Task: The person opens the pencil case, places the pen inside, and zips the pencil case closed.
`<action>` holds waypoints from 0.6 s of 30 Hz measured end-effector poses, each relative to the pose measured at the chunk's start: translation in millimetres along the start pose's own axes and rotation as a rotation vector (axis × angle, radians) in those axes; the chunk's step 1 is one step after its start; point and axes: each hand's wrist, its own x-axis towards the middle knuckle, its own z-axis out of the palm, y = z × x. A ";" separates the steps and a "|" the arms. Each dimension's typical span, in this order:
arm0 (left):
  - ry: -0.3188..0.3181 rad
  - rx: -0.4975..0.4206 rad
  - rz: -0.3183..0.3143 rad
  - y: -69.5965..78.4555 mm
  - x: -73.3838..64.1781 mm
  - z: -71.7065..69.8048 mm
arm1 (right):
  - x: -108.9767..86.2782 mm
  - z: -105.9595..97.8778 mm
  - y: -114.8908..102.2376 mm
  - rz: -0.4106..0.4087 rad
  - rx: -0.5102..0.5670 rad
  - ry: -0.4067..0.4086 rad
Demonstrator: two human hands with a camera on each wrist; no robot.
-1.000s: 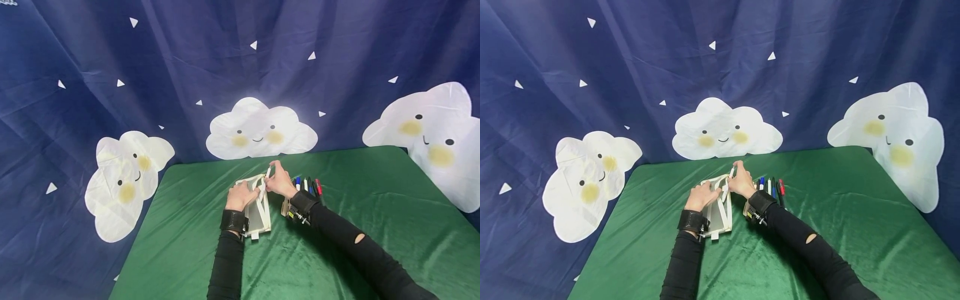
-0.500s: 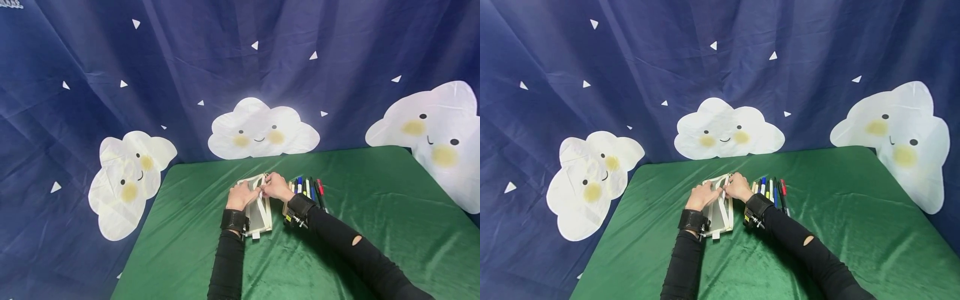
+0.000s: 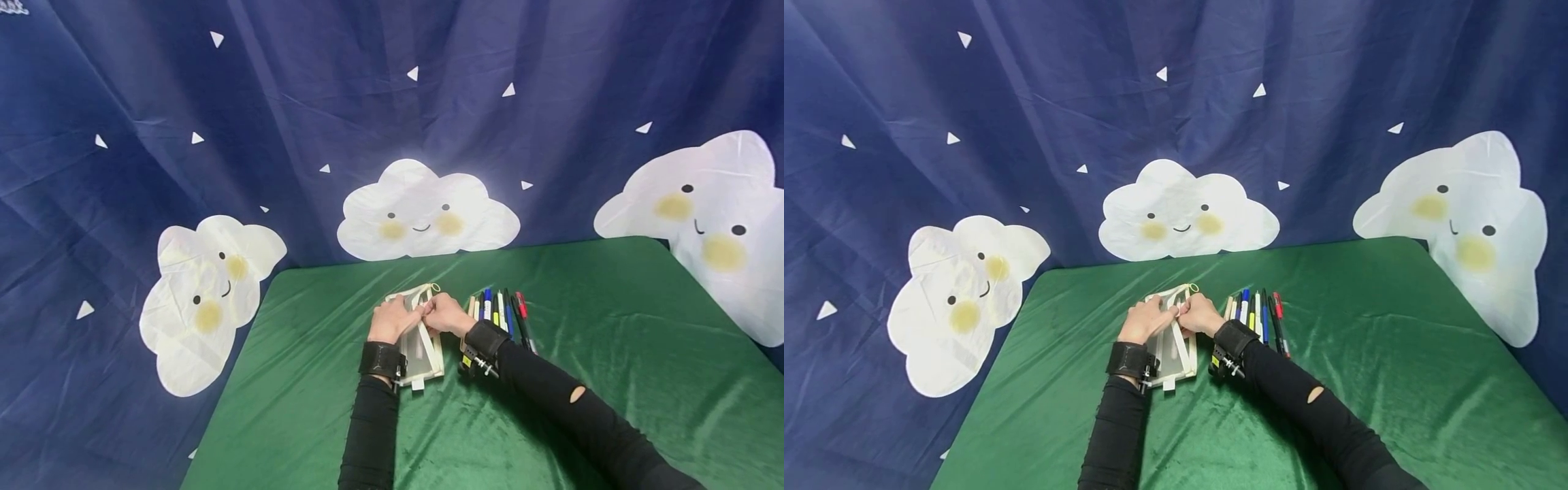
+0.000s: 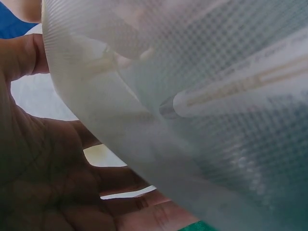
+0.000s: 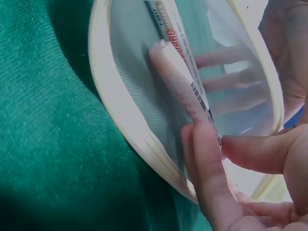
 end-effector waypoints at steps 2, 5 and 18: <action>0.006 0.001 0.012 -0.4 -0.3 0.1 | 0.5 2.0 1.3 -0.007 -0.032 0.005; 0.009 0.002 0.016 -0.5 -0.5 -0.4 | 0.5 3.3 0.3 -0.020 -0.072 0.003; 0.022 -0.015 0.024 -3.4 -1.0 -4.0 | 3.5 10.1 2.0 -0.034 -0.028 -0.089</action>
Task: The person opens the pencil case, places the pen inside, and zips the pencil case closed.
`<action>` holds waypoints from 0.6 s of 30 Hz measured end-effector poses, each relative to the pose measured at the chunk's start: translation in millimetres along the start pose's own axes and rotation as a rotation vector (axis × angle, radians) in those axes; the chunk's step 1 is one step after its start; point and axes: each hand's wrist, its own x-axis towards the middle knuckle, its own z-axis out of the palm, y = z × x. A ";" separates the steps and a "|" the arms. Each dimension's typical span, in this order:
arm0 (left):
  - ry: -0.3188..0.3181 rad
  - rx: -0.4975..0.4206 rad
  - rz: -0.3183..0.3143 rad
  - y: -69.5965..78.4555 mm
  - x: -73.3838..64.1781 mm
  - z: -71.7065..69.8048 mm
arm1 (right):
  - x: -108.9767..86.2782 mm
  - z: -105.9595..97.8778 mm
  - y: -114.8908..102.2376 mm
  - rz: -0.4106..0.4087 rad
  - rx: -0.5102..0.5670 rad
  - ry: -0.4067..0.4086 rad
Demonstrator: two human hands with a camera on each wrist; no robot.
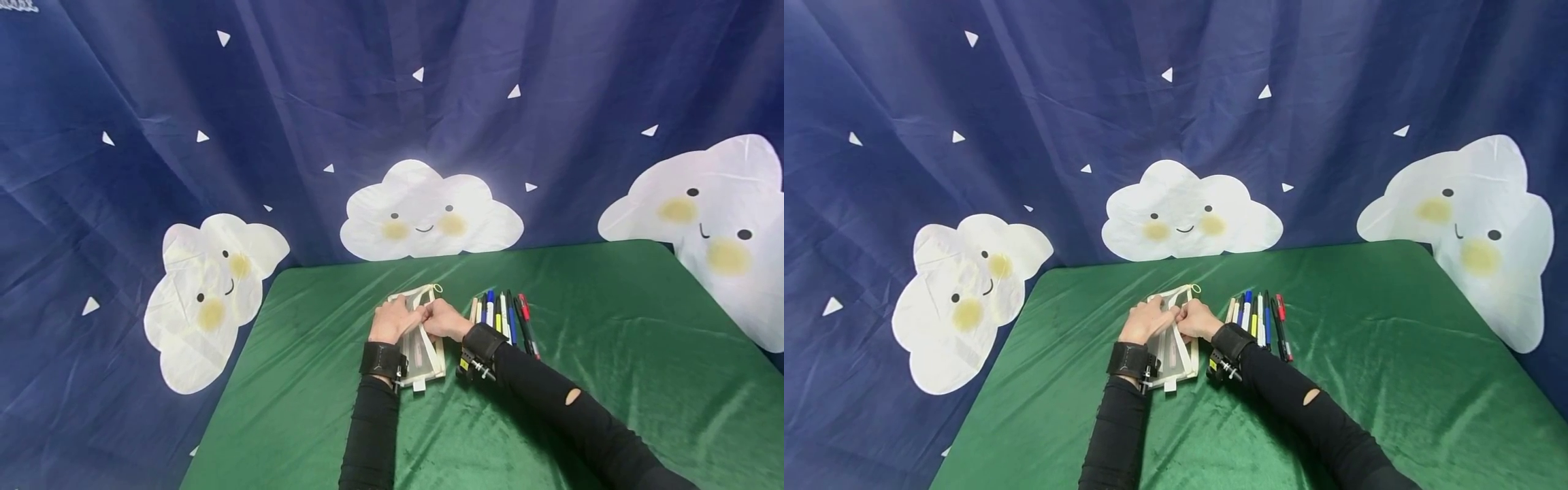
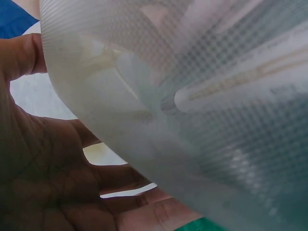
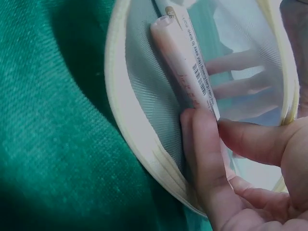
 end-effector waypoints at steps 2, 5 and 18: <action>0.000 0.001 0.008 0.1 0.8 0.9 | -0.6 -0.5 0.3 -0.003 0.004 -0.005; 0.000 0.001 0.011 -0.4 1.4 1.7 | -1.5 -0.3 1.0 -0.014 -0.003 -0.015; -0.017 -0.006 -0.002 1.5 0.6 -0.7 | -2.1 -4.5 3.5 -0.100 0.030 -0.043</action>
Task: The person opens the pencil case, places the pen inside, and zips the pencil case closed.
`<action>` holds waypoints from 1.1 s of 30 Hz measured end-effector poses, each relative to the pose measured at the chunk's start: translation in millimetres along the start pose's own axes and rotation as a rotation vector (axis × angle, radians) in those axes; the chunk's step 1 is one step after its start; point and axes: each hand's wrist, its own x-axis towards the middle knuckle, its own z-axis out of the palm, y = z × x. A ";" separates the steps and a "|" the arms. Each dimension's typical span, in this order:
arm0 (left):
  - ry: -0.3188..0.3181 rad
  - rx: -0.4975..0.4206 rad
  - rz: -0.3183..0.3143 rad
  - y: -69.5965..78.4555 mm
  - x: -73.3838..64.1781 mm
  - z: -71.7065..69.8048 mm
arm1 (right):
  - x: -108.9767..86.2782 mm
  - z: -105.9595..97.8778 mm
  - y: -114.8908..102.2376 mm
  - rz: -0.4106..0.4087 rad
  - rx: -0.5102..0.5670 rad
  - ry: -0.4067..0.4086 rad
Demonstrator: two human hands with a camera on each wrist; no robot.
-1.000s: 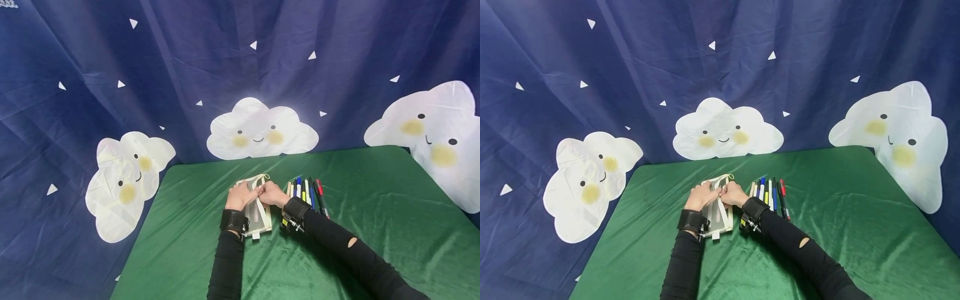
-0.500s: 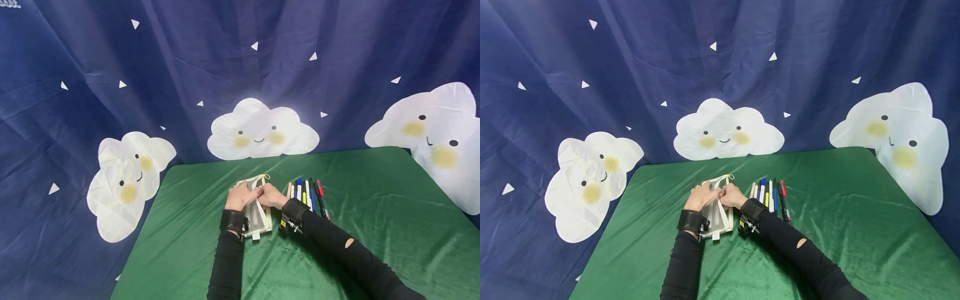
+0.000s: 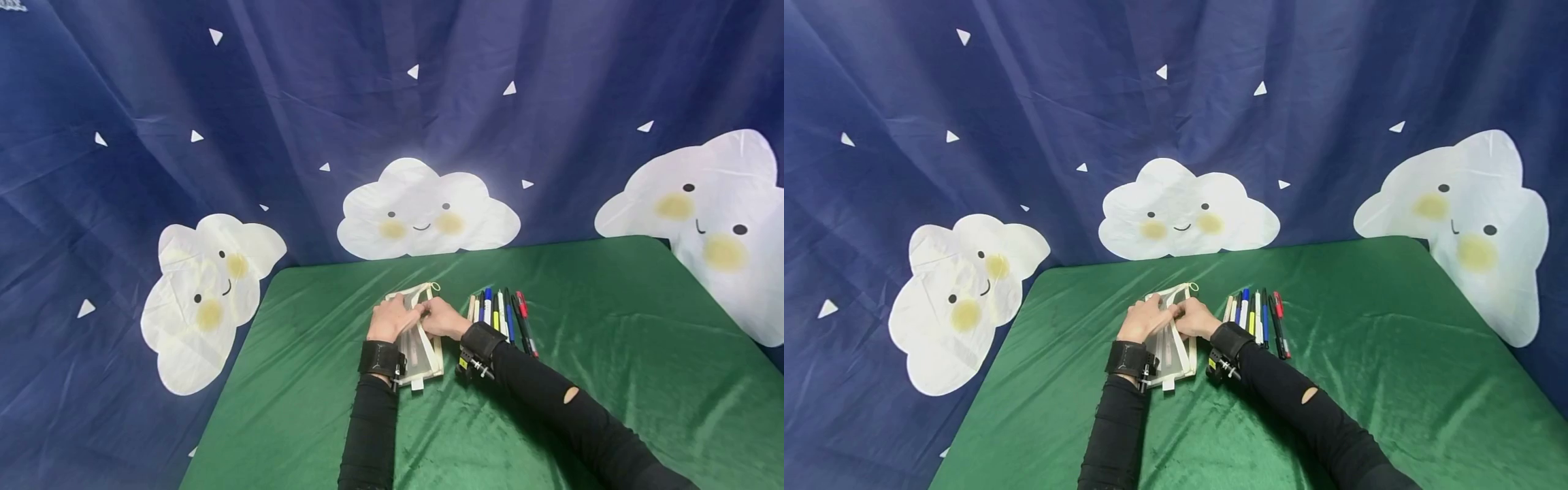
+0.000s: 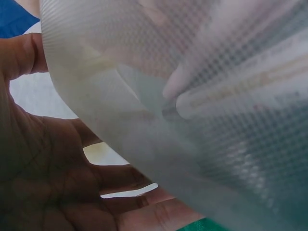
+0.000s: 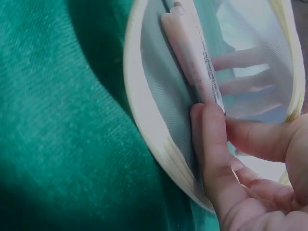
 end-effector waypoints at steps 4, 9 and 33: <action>-0.009 0.003 -0.012 0.8 1.8 -2.4 | -2.0 -2.5 -2.8 -0.061 0.019 -0.024; -0.018 -0.004 -0.017 0.6 3.2 -3.6 | -1.4 -1.4 -3.5 -0.044 0.044 -0.054; -0.058 -0.013 -0.016 -0.7 0.9 -3.2 | 6.2 2.5 5.5 0.152 0.434 -0.394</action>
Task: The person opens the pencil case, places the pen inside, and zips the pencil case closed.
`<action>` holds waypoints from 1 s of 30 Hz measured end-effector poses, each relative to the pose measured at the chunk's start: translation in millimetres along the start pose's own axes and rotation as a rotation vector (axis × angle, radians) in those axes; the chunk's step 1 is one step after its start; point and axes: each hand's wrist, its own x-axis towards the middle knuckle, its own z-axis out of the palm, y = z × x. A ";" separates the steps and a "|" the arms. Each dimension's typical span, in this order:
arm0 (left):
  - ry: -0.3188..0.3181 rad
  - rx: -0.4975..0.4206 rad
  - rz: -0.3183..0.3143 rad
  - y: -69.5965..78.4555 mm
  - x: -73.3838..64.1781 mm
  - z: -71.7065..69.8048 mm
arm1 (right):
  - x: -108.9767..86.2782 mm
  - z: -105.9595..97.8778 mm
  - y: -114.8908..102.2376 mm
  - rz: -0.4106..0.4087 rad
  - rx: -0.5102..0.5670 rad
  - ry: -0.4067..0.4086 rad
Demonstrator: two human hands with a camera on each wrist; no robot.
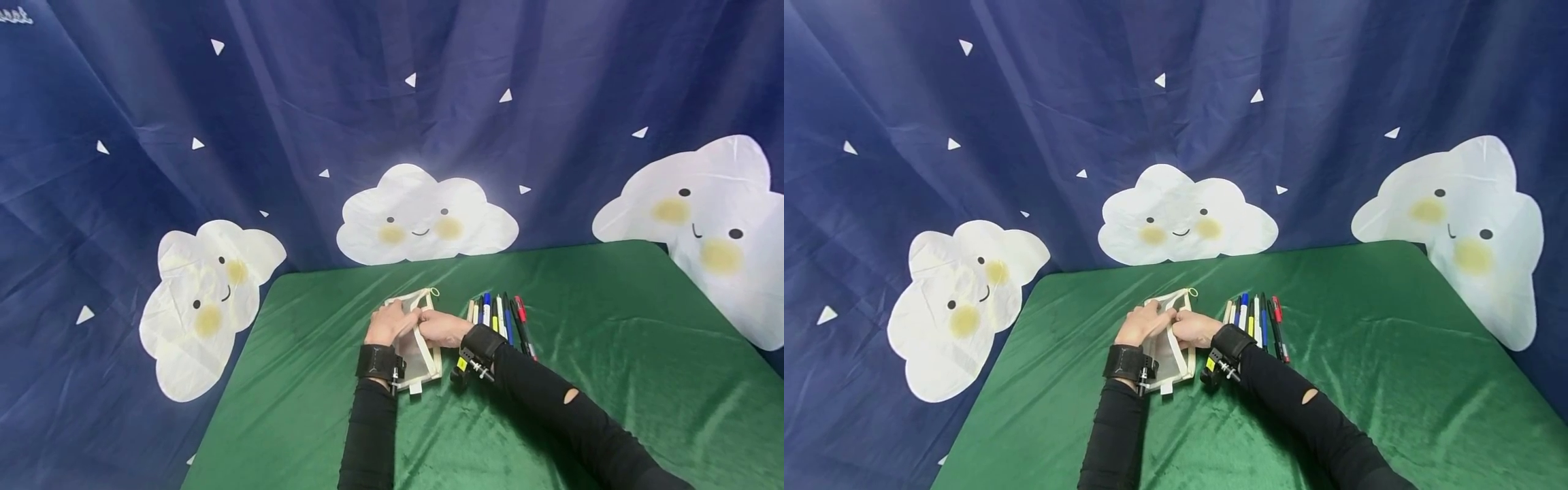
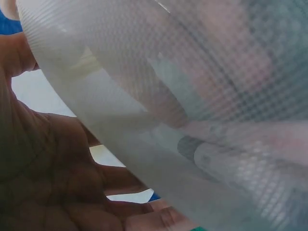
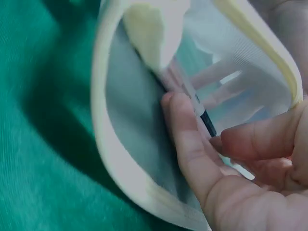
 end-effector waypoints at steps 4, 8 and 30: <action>-0.009 -0.015 0.001 -2.7 1.6 -2.1 | 3.3 2.4 -1.6 -0.012 0.053 -0.036; -0.022 -0.026 0.000 -5.2 2.7 -2.0 | 3.9 3.9 -1.4 -0.018 0.043 -0.049; -0.027 -0.037 -0.026 -7.4 0.2 -3.4 | 3.2 8.8 -3.4 -0.031 -0.012 -0.118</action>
